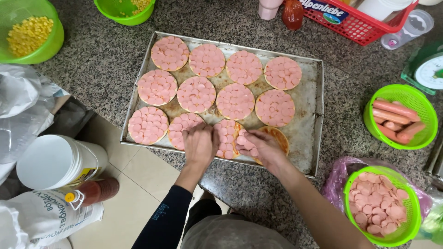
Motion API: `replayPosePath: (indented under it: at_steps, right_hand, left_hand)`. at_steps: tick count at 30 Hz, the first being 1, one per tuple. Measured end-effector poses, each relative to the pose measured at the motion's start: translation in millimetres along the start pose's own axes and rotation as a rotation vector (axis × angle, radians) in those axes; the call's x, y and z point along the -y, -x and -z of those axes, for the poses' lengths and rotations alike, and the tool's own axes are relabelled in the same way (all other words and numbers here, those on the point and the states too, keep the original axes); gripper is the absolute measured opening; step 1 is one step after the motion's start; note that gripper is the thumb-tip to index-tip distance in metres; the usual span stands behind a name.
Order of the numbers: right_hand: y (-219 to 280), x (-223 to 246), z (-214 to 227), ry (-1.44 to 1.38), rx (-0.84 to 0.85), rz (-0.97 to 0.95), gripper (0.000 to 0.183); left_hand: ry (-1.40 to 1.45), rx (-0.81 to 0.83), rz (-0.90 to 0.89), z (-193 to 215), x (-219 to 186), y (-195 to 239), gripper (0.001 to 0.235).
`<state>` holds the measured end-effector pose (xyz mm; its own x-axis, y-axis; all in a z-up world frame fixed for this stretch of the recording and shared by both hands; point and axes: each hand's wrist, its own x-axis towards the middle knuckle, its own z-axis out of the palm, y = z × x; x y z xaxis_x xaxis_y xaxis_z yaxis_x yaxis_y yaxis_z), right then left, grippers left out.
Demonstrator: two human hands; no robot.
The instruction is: Frying donuts in a pan and assembling toppings (ham and sausage) on pastry bases.
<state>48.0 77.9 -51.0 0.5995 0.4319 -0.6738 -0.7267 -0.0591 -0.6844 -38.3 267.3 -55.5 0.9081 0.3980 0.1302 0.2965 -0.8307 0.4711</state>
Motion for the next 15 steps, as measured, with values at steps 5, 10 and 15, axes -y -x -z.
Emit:
replayPosePath:
  at_steps: [5, 10, 15]
  right_hand:
    - [-3, -4, -1, -0.029, 0.027, 0.013, 0.029]
    - [-2, -6, -7, -0.042, 0.009, 0.022, 0.022]
    - [-5, -11, -3, -0.033, 0.081, 0.03, 0.024]
  left_hand:
    - [0.28, 0.014, -0.101, 14, -15, 4, 0.016]
    - [0.534, 0.251, 0.014, 35, -36, 4, 0.014]
    - [0.578, 0.198, -0.002, 34, -31, 7, 0.011]
